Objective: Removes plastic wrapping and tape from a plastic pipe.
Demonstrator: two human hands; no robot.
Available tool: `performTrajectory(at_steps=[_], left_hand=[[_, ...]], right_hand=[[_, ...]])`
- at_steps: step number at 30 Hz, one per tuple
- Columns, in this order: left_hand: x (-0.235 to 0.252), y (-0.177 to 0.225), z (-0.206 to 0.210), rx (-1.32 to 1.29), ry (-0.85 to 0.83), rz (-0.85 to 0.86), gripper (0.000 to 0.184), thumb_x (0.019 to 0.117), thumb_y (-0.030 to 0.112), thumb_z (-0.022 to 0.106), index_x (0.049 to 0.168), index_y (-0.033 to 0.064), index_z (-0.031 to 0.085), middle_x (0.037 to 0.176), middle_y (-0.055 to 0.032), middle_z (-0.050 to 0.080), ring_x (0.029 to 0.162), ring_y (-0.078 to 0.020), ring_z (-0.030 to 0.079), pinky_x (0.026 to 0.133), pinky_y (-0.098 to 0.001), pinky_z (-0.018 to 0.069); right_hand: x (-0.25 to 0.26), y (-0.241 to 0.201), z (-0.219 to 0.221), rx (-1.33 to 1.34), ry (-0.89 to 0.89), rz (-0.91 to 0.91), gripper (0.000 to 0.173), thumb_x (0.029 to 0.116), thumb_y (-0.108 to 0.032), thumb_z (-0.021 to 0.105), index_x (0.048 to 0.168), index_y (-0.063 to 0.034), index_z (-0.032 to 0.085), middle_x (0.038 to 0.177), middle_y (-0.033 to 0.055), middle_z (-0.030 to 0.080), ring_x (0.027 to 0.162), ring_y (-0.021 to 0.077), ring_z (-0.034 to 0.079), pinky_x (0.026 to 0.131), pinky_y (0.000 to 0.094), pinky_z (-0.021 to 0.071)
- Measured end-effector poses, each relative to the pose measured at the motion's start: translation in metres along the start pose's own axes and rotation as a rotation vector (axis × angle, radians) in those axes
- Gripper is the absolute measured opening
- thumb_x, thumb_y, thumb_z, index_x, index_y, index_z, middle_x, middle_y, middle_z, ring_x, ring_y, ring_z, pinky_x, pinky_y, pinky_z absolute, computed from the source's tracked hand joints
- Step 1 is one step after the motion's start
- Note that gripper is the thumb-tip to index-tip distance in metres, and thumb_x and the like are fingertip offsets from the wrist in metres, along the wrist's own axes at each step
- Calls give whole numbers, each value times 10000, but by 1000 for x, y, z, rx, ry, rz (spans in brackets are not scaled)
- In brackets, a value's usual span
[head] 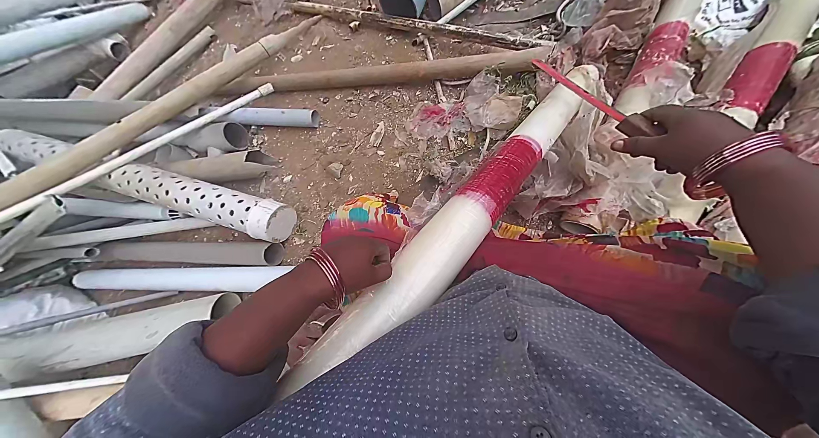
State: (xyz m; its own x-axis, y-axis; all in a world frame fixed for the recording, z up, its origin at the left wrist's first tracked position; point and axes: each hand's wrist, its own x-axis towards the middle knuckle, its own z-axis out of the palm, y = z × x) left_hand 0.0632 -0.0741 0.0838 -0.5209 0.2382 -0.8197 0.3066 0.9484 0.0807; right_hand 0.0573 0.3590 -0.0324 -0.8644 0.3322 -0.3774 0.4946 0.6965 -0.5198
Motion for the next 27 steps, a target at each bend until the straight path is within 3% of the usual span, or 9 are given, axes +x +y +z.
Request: performTrajectory(at_steps=[4,6,9,13,17,19,22,24,27], left_hand=[[-2,-6,3,-33,-65,12,541,1105,420,415,1056,-72,633,953,-223,632,913,-341,605,858,-547,451],[-1,-4,5,-10,-107,26,552,1083,446,465,1054,-79,633,957,-230,635,914,-351,607,865,-561,455],[2,-5,5,9,-135,96,419,1094,322,496,1001,-70,613,886,-190,590,832,-300,564,800,-507,449],[15,-37,4,-58,-84,168,271,1063,169,549,904,-39,620,768,-91,545,707,-172,505,697,-378,439],[24,-61,-4,12,-96,20,263,1060,177,574,964,-58,644,840,-142,592,787,-230,544,781,-447,454],[25,-60,-5,72,-98,10,287,1065,199,564,950,-54,638,829,-146,585,782,-246,546,768,-462,449],[18,-53,-7,102,-115,-3,307,1071,219,545,1017,-67,643,929,-209,626,891,-330,592,841,-548,447],[10,-50,-15,82,-93,0,340,1072,246,544,1091,-78,648,1021,-263,655,987,-398,626,905,-609,449],[2,-52,-16,24,-36,53,376,1073,274,547,1121,-84,650,1040,-275,659,1003,-409,629,928,-609,448]], right_hand=[[-3,-4,-1,5,2,2,480,1033,-308,639,1352,33,531,1060,343,620,831,464,616,771,660,465],[-6,-7,-1,11,0,5,472,1035,-301,637,1354,31,530,1070,344,621,842,469,618,778,660,466],[-4,-5,0,12,5,2,486,1032,-316,639,1358,26,528,1049,341,623,822,461,617,764,659,466],[-1,1,0,15,9,2,476,1024,-323,652,1340,18,547,1040,325,631,795,443,615,742,648,469],[3,6,-1,-4,22,2,494,1020,-337,658,1338,23,545,1020,343,633,796,466,628,747,665,474],[6,7,0,-5,19,-3,493,1021,-336,655,1342,21,538,1009,338,630,783,457,624,736,657,476],[3,7,3,-16,-1,-7,513,1027,-312,648,1397,19,518,1012,350,628,780,458,620,736,659,473],[-5,-8,-6,-10,-36,11,538,1038,-283,636,1448,29,482,1100,383,615,880,494,619,815,672,457],[-17,-24,-13,-7,-74,6,524,1048,-263,620,1450,40,476,1184,380,605,962,496,622,866,653,459]])
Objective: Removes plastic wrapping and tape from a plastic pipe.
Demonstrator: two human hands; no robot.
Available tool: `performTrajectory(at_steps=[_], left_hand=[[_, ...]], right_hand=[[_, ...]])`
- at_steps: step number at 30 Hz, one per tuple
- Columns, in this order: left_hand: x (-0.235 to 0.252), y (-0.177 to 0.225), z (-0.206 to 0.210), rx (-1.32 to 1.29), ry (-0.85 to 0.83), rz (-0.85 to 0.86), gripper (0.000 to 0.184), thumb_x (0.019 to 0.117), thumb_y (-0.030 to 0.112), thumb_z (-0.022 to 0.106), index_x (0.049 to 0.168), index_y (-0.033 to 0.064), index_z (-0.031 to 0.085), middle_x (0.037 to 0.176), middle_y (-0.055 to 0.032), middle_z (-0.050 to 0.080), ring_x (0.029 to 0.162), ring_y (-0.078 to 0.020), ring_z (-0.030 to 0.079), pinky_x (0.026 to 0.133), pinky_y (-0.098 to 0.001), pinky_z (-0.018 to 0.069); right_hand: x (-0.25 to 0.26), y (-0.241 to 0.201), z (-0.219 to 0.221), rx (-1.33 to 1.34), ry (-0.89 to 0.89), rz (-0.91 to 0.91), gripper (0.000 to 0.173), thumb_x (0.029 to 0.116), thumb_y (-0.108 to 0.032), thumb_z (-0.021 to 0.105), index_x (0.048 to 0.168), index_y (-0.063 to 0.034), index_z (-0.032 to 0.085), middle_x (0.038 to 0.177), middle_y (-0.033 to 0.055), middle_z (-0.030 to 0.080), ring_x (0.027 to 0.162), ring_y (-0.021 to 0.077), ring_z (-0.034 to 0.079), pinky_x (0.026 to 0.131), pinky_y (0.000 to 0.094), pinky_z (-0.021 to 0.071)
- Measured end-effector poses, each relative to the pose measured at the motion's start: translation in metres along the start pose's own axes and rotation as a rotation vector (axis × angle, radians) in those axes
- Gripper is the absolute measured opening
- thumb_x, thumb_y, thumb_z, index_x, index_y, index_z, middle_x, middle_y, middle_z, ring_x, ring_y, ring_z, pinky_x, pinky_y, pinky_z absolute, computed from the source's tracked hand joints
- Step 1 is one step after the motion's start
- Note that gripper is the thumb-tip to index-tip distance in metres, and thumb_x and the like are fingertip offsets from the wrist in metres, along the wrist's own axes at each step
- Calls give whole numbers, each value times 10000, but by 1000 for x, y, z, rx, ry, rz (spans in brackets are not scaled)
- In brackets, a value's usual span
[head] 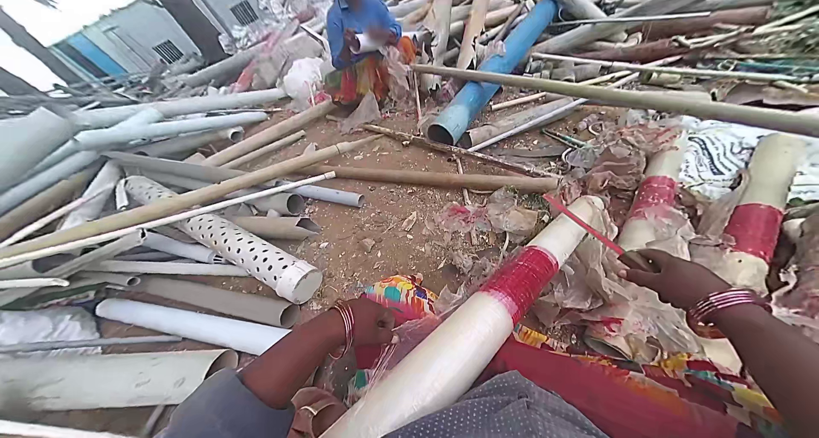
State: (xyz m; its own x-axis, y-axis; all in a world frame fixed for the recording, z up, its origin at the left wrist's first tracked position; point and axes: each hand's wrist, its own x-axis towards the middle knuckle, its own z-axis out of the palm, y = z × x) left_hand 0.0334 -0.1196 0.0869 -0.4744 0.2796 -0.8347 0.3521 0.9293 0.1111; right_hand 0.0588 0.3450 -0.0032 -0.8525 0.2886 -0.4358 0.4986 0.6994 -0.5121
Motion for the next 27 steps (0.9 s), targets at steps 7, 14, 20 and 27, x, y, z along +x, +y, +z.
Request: performTrajectory(at_steps=[7,14,20,27], left_hand=[[-14,9,-2,-53,162,55,437,1094,351,488,1283,-15,632,1178,-254,675,1136,-411,641,1018,-625,439],[-25,27,7,5,73,135,436,1085,342,516,1306,-19,620,1195,-253,675,1160,-407,636,1035,-614,434],[-10,28,18,93,-3,117,466,1074,382,530,1343,12,620,1190,-243,684,1173,-407,631,1038,-621,430],[-6,26,20,157,-16,176,409,1097,293,489,1273,-45,638,1214,-279,663,1205,-436,609,1034,-644,416]], right_hand=[[0,-3,3,13,-5,19,521,1037,-260,640,1453,16,488,1191,335,628,958,447,642,866,598,484],[0,2,8,11,-3,26,532,1027,-272,657,1445,16,497,1175,315,645,952,425,656,870,583,496],[2,3,9,-1,-17,32,533,1031,-281,649,1451,7,490,1173,306,643,931,403,652,859,561,498],[5,4,9,0,-18,24,534,1028,-278,655,1443,18,494,1169,305,649,945,408,660,868,564,502]])
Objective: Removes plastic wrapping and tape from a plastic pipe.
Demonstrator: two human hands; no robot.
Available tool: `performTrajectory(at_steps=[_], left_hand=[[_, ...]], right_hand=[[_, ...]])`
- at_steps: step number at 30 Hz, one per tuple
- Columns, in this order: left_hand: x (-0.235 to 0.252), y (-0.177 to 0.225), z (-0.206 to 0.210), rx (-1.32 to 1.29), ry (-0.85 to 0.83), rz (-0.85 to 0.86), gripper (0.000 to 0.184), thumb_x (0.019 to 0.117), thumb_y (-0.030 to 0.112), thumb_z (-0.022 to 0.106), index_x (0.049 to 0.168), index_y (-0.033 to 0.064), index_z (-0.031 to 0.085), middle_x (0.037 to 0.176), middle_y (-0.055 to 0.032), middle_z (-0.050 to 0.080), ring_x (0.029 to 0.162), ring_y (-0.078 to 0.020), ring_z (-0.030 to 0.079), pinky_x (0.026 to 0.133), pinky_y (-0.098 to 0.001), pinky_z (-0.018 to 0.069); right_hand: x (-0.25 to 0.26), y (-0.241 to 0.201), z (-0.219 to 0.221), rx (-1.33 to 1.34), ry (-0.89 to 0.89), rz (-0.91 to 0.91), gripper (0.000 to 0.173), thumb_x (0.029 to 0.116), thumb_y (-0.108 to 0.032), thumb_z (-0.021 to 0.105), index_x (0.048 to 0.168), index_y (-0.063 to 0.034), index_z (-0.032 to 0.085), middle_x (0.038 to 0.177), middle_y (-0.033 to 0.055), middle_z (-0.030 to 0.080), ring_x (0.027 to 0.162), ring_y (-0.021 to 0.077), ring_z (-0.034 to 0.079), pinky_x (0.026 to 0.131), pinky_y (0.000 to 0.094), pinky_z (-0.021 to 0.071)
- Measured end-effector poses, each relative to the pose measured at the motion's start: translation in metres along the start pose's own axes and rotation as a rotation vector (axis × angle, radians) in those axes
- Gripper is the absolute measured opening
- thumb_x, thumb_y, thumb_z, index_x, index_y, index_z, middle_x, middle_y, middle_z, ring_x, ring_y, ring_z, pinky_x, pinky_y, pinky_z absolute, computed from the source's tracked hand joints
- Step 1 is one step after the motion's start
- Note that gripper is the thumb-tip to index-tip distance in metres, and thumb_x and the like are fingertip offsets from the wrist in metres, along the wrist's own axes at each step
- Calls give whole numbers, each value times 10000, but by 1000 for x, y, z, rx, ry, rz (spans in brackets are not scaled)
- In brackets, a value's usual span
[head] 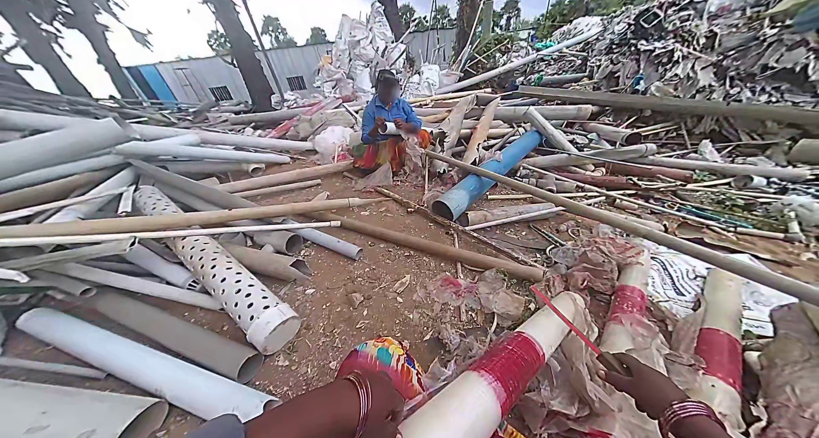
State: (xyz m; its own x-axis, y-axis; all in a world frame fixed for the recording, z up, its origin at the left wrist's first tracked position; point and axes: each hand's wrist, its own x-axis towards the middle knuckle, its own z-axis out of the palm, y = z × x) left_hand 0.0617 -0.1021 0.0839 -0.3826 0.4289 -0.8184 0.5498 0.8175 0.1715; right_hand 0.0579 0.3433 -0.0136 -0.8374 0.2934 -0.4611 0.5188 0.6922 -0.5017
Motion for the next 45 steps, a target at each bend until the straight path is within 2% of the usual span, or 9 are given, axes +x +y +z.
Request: performTrajectory(at_steps=[14,16,20,30,34,37,39,41,45], left_hand=[[-9,7,1,-33,51,-59,408,1081,246,522,1310,-83,598,1285,-311,624,1272,-453,561,1110,-607,360],[-8,5,1,-43,30,-56,416,1078,240,528,1304,-105,583,1266,-328,625,1253,-474,568,1090,-629,368],[1,-4,2,-56,8,-70,447,1074,338,537,1262,-57,626,1197,-275,665,1177,-427,618,1026,-628,428],[4,-11,5,-61,-35,-110,514,1073,393,524,1202,-92,635,1151,-313,658,1152,-458,612,1002,-653,417],[23,-31,18,-68,-61,-76,519,1062,413,535,1105,-86,668,1034,-293,669,1027,-430,637,920,-642,447],[29,-41,24,-106,-74,-104,539,1055,464,521,1086,-54,669,920,-231,660,858,-345,638,806,-573,489],[15,-31,15,-143,-115,-139,528,1073,414,515,1107,-97,641,938,-252,646,870,-342,622,842,-540,481],[1,-19,8,-180,-114,-182,517,1077,358,530,1162,-139,641,1047,-306,664,996,-389,642,952,-554,467],[-19,-1,-1,-272,-157,-230,478,1109,306,462,1233,-132,608,1143,-306,638,982,-351,595,941,-499,447]], right_hand=[[0,0,2,7,3,-21,517,1021,-264,665,1420,29,514,1155,289,663,919,396,659,846,556,505],[0,1,2,10,-1,-17,517,1022,-265,664,1419,31,514,1152,285,663,913,393,658,846,552,505],[3,3,3,14,-6,-9,515,1027,-272,656,1430,12,508,1152,278,660,899,374,656,836,547,505],[1,2,1,-1,-12,-9,530,1026,-271,659,1441,15,495,1147,280,657,885,365,653,832,538,504],[1,2,2,-5,-14,-9,532,1026,-277,659,1447,5,498,1150,284,659,891,366,655,837,538,505],[1,3,2,-4,-17,-12,521,1029,-279,654,1440,3,503,1139,271,662,878,355,650,826,528,504],[-1,2,1,-1,-17,-13,517,1032,-275,649,1439,8,502,1135,270,664,867,351,647,816,522,503],[-1,2,1,-2,-19,-14,516,1033,-272,647,1435,17,501,1138,268,665,864,350,648,815,520,505],[-3,1,2,21,-14,-16,518,1030,-254,651,1443,15,494,1140,269,661,878,355,645,817,524,503]])
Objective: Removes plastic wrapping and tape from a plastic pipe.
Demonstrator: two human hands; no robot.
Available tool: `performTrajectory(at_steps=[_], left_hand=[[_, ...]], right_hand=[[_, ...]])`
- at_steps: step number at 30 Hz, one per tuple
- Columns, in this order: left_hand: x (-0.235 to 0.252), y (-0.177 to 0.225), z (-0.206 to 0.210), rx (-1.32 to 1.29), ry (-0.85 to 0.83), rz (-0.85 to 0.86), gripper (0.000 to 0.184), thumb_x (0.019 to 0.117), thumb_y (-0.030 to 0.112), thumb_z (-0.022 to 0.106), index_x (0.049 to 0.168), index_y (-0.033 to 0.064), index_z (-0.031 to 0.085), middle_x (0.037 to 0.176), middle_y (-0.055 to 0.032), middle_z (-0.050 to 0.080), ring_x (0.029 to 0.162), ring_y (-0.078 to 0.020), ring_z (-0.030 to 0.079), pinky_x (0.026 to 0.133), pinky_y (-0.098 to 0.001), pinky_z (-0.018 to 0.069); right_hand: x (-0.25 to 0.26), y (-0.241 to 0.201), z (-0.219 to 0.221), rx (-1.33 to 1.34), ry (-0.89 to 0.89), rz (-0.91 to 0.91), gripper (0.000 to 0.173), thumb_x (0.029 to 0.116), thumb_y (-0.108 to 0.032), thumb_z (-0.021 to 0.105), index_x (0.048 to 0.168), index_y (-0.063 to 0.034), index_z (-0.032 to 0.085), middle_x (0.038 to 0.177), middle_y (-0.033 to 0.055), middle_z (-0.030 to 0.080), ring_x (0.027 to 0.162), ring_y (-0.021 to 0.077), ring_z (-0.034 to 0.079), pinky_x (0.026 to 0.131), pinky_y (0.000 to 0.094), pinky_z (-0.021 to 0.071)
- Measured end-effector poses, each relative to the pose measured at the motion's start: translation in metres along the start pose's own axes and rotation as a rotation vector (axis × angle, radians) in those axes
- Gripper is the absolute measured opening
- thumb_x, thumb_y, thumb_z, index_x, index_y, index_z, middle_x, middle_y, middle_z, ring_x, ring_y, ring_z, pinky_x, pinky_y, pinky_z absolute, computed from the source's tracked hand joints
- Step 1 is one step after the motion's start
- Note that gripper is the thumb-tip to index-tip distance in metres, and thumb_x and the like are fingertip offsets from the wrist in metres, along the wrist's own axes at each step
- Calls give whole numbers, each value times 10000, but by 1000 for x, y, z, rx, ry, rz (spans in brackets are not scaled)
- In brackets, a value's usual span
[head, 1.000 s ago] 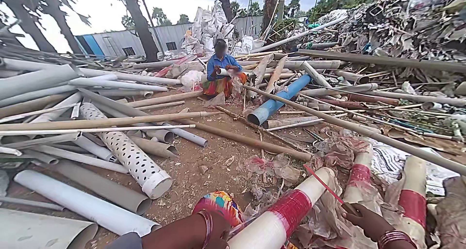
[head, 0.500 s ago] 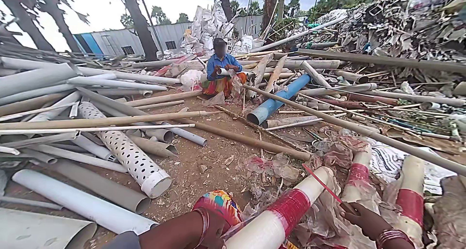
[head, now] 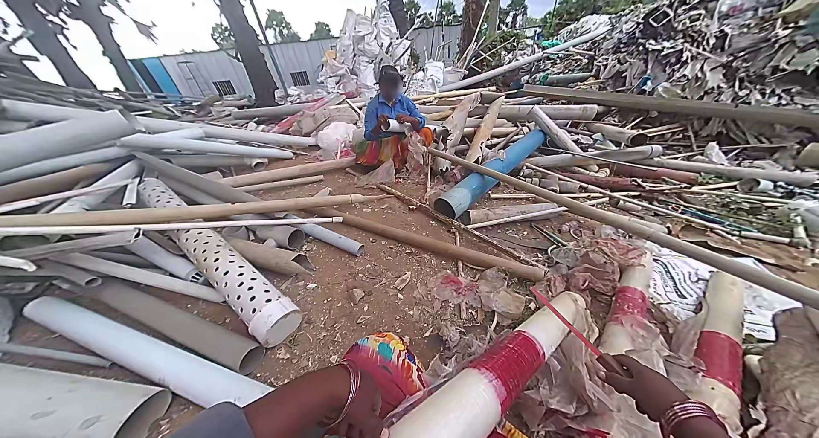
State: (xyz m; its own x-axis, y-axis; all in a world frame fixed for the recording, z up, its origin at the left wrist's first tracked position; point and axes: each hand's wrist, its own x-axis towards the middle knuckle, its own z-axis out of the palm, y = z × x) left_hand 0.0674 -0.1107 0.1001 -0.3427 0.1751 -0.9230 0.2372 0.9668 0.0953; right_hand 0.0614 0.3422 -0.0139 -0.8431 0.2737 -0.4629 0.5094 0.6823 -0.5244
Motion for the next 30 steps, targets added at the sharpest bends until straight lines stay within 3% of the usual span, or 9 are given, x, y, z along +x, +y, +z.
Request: performTrajectory(at_steps=[2,5,6,8,11,17,21,30], left_hand=[[2,-2,0,6,-5,31,478,1112,294,450,1223,-139,621,1127,-322,652,988,-393,622,942,-536,459],[21,-16,4,48,-6,81,505,1105,388,445,1094,-77,639,893,-195,647,757,-264,592,742,-453,481],[18,-15,3,48,-11,71,499,1104,372,457,1113,-93,638,926,-221,655,782,-279,600,764,-463,485],[5,-5,0,30,-28,21,479,1103,309,477,1213,-135,618,1114,-306,651,955,-364,613,902,-508,468],[7,-9,1,-8,-44,16,469,1095,312,500,1223,-119,634,1183,-314,652,1041,-412,632,948,-546,463],[22,-21,1,-100,-83,82,433,1103,269,479,1189,-132,619,1116,-293,663,980,-370,650,902,-512,500],[38,-29,2,-42,-95,124,384,1101,278,485,1119,-82,616,940,-190,675,795,-247,651,781,-435,532],[46,-34,7,42,-35,183,393,1101,281,483,1123,-83,633,913,-211,670,807,-277,636,824,-464,504]], right_hand=[[0,0,-1,1,0,1,524,1028,-253,655,1446,16,490,1139,272,658,871,358,643,815,525,503],[1,2,0,2,-2,8,521,1025,-255,660,1443,8,494,1128,268,658,859,346,639,808,517,501],[2,2,0,4,-2,9,516,1027,-250,658,1443,9,495,1120,268,657,851,345,635,801,517,500],[0,0,-1,7,-8,8,510,1034,-243,646,1449,8,488,1123,272,653,847,341,632,793,513,497],[0,-3,-2,1,-17,18,508,1040,-245,636,1453,8,486,1141,278,650,862,345,635,801,511,498],[-4,-9,-6,-25,-43,41,524,1042,-278,632,1468,-14,476,1183,265,637,898,343,638,834,509,499],[-2,-7,-5,-33,-49,40,518,1046,-282,622,1462,-8,477,1196,270,632,916,345,642,856,512,497],[-2,-9,-4,-35,-56,36,511,1047,-295,621,1448,-8,488,1166,252,639,886,331,635,829,497,502]])
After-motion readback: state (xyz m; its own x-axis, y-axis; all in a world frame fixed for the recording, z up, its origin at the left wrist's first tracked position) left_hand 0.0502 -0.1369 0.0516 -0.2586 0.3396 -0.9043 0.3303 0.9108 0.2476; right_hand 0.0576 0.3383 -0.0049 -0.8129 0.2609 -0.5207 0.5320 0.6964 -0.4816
